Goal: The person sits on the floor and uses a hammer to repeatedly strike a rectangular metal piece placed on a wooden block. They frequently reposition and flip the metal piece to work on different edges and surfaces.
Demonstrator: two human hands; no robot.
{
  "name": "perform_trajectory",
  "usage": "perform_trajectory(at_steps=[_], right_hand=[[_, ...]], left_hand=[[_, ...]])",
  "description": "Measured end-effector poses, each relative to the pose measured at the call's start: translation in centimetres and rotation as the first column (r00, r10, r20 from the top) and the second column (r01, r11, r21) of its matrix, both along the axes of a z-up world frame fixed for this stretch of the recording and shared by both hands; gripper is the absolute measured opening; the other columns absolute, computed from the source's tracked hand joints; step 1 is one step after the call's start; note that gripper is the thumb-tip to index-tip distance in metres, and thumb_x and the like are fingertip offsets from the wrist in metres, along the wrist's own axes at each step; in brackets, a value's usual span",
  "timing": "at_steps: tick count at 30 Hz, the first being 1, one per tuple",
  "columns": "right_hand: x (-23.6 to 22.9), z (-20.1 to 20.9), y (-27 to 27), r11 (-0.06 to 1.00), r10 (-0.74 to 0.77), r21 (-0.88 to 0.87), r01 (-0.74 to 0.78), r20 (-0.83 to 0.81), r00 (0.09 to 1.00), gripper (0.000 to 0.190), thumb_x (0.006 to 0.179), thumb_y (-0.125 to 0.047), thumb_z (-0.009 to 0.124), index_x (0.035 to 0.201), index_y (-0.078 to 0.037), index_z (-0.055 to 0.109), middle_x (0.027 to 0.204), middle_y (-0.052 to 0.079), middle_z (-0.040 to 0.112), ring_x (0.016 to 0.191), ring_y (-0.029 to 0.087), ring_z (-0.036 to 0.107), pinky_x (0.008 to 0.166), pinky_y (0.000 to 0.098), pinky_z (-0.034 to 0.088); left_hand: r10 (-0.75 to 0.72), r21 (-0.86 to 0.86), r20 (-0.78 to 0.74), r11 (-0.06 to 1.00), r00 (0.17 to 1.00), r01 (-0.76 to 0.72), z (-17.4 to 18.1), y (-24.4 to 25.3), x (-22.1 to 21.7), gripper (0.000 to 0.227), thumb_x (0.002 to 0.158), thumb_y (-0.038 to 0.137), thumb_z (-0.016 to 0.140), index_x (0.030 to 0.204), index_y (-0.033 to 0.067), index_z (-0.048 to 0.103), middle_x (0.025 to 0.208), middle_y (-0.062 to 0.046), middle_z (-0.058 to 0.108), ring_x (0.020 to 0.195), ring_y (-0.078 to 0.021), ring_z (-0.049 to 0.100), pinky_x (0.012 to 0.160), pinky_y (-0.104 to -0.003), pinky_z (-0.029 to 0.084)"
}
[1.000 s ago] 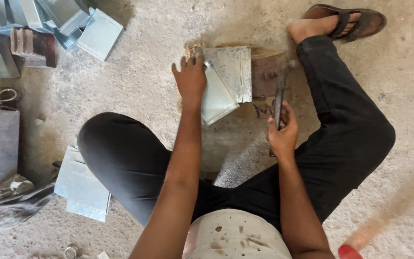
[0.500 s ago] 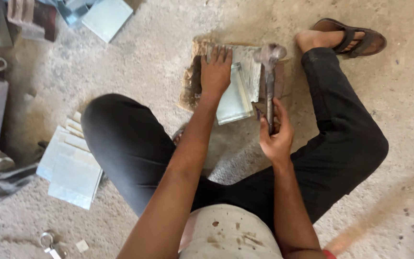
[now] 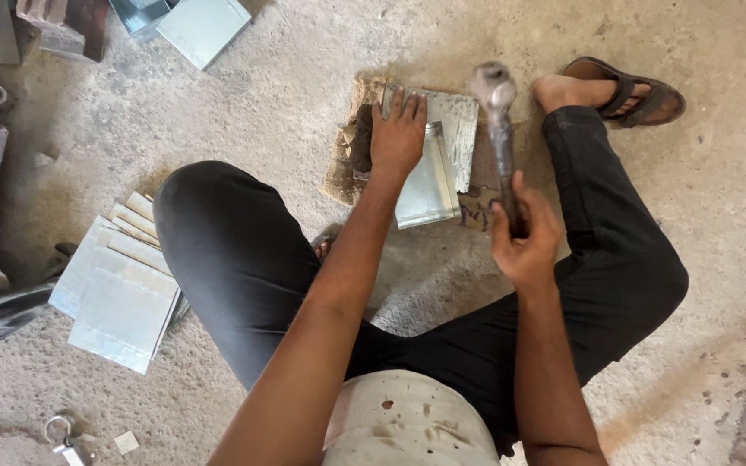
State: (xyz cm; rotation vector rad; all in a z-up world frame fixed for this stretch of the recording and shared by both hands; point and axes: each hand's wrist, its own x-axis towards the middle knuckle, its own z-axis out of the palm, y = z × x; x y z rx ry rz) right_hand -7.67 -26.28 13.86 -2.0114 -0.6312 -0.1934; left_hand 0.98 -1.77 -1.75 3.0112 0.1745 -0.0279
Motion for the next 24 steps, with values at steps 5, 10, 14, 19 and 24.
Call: perform_trajectory(at_steps=[5, 10, 14, 19, 24], right_hand=[[1.4, -3.2, 0.3, 0.956, 0.002, -0.283, -0.077, -0.256, 0.967, 0.045, 0.091, 0.003, 0.076, 0.135, 0.001, 0.065, 0.097, 0.016, 0.070, 0.067, 0.020, 0.061, 0.058, 0.0322, 0.046], [-1.2, -4.7, -0.1, 1.000, 0.013, -0.014, -0.017, -0.233, 0.972, 0.046, 0.097, -0.002, 0.072, 0.140, 0.002, 0.059, 0.115, 0.015, 0.072, 0.089, 0.017, 0.068, 0.072, 0.0306, 0.054], [-0.6, -8.1, -1.0, 0.993, -0.071, 0.071, 0.095, -0.289, 0.955, 0.047, 0.099, -0.003, 0.072, 0.143, 0.002, 0.055, 0.121, 0.015, 0.069, 0.096, 0.017, 0.067, 0.077, 0.0305, 0.055], [1.1, -11.8, -2.8, 0.976, -0.065, 0.173, 0.135, -0.359, 0.931, 0.049, 0.100, -0.001, 0.068, 0.146, 0.002, 0.051, 0.113, 0.012, 0.067, 0.097, 0.016, 0.065, 0.081, 0.0307, 0.054], [-0.1, -8.6, -2.2, 0.925, -0.081, 0.259, 0.276, -0.576, 0.813, 0.051, 0.098, -0.003, 0.069, 0.146, -0.001, 0.051, 0.094, 0.008, 0.064, 0.068, 0.008, 0.056, 0.053, 0.0250, 0.044]], left_hand=[[-0.011, 0.032, -0.005, 0.999, 1.000, 0.012, -0.1, -0.3, 0.8, 0.061, 0.093, 0.019, 0.046, 0.154, 0.0180, 0.039, 0.161, -0.005, 0.041, 0.151, -0.0259, 0.029, 0.117, -0.065, 0.025], [-0.016, -0.019, 0.146, 1.000, 0.989, 0.019, -1.0, -0.4, -0.4, 0.048, 0.099, 0.016, 0.051, 0.146, 0.0096, 0.052, 0.151, -0.009, 0.055, 0.145, -0.0308, 0.043, 0.109, -0.064, 0.036], [-0.015, -0.030, 0.193, 0.999, 0.981, 0.022, -1.4, -0.2, -0.3, 0.048, 0.097, 0.013, 0.050, 0.144, 0.0084, 0.055, 0.148, -0.011, 0.059, 0.136, -0.0326, 0.053, 0.103, -0.059, 0.042], [-0.040, -0.067, 0.119, 0.997, 0.992, 0.048, 3.2, 0.2, 0.8, 0.046, 0.097, 0.012, 0.049, 0.140, 0.0248, 0.058, 0.136, -0.009, 0.064, 0.124, -0.0340, 0.060, 0.101, -0.059, 0.044], [-0.082, -0.077, 0.185, 0.992, 0.979, 0.098, 11.4, -1.3, 0.5, 0.045, 0.098, 0.009, 0.049, 0.138, 0.0271, 0.060, 0.129, -0.003, 0.070, 0.118, -0.0268, 0.065, 0.109, -0.057, 0.046]])
